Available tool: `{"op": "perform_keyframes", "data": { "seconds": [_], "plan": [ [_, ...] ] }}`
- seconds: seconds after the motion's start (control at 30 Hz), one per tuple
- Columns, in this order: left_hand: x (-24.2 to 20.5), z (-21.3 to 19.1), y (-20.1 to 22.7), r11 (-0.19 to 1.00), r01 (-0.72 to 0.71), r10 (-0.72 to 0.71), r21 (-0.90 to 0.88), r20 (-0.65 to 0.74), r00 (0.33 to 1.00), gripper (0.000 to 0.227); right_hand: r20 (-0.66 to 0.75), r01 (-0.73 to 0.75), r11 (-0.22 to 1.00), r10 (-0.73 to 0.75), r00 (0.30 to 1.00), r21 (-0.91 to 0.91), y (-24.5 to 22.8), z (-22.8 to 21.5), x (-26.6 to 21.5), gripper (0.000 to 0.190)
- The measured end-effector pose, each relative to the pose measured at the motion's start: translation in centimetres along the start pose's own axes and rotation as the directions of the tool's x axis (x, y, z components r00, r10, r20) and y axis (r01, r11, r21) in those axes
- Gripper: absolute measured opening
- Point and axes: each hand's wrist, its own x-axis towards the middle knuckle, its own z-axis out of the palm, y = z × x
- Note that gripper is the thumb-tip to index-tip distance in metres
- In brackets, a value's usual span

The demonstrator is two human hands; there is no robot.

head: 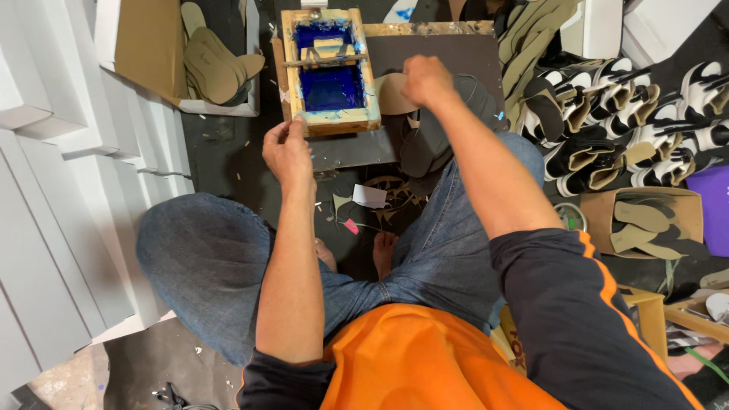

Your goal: The person sits on the floor and uses a wooden screen printing frame to apply blue ink onto beige shoe insoles. They repeatedly dip the insoles into the ink-filled frame, press them down, and then place them aside.

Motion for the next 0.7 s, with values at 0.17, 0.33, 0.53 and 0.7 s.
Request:
{"op": "perform_keyframes", "data": {
  "seconds": [0.17,0.33,0.53,0.7],
  "plan": [
    [1.4,0.1,-1.8,1.000,-0.025,0.025,0.016,-0.016,1.000,0.027,0.044,-0.044,0.999,0.045,0.998,-0.032,5.3,-4.4,-2.5,0.043],
    [2.4,-0.1,-3.5,0.990,-0.050,0.058,0.134,-0.053,0.997,0.025,0.051,-0.166,0.839,0.163,0.985,0.518,11.2,-4.6,-4.9,0.021],
    [3.7,-0.4,-5.3,0.991,-0.007,0.009,0.133,-0.011,1.000,0.028,-0.030,-0.061,0.639,0.131,0.991,0.767,15.6,-1.5,-4.5,0.012],
    [1.5,-0.6,-3.0,0.979,0.034,-0.039,0.199,0.023,0.999,0.031,-0.016,-0.175,0.445,0.393,0.919,0.878,13.2,-7.6,-5.2,0.023]
  ]
}}
